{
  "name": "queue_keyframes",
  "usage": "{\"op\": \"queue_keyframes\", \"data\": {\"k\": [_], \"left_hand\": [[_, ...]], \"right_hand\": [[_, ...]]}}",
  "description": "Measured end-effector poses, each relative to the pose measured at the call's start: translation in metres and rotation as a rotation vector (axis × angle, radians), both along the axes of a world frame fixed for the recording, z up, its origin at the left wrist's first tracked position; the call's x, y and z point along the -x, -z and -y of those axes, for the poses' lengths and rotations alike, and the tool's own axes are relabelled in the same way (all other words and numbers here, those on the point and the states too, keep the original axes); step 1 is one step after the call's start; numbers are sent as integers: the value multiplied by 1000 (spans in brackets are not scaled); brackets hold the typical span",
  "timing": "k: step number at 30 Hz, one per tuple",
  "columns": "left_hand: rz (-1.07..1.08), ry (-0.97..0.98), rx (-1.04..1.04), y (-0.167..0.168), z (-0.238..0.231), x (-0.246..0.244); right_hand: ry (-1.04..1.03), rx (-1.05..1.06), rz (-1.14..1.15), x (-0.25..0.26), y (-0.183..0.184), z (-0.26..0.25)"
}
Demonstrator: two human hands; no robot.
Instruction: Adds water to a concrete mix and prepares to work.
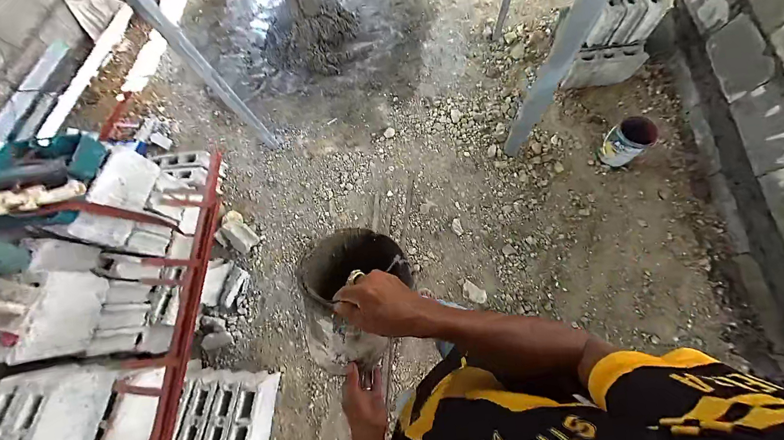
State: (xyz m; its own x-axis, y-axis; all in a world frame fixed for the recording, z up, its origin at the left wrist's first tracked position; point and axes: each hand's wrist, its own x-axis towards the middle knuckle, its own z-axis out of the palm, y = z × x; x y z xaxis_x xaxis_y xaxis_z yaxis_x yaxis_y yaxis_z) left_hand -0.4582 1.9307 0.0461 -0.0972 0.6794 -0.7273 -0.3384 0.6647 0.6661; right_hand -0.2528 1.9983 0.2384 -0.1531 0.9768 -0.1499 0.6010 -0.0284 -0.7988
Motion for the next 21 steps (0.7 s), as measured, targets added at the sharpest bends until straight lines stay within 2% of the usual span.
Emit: {"op": "queue_keyframes", "data": {"k": [6, 12, 17, 21], "left_hand": [[58, 142, -57, -38, -128, -119], [98, 320, -19, -48, -224, -242], [78, 497, 33, -34, -278, -322], [67, 600, 68, -28, -365, -381]], "right_hand": [[434, -345, -9, -108, -24, -59], [879, -535, 144, -200, -5, -103], [1006, -486, 313, -274, 15, -166], [971, -391, 348, -336, 28, -256]]}}
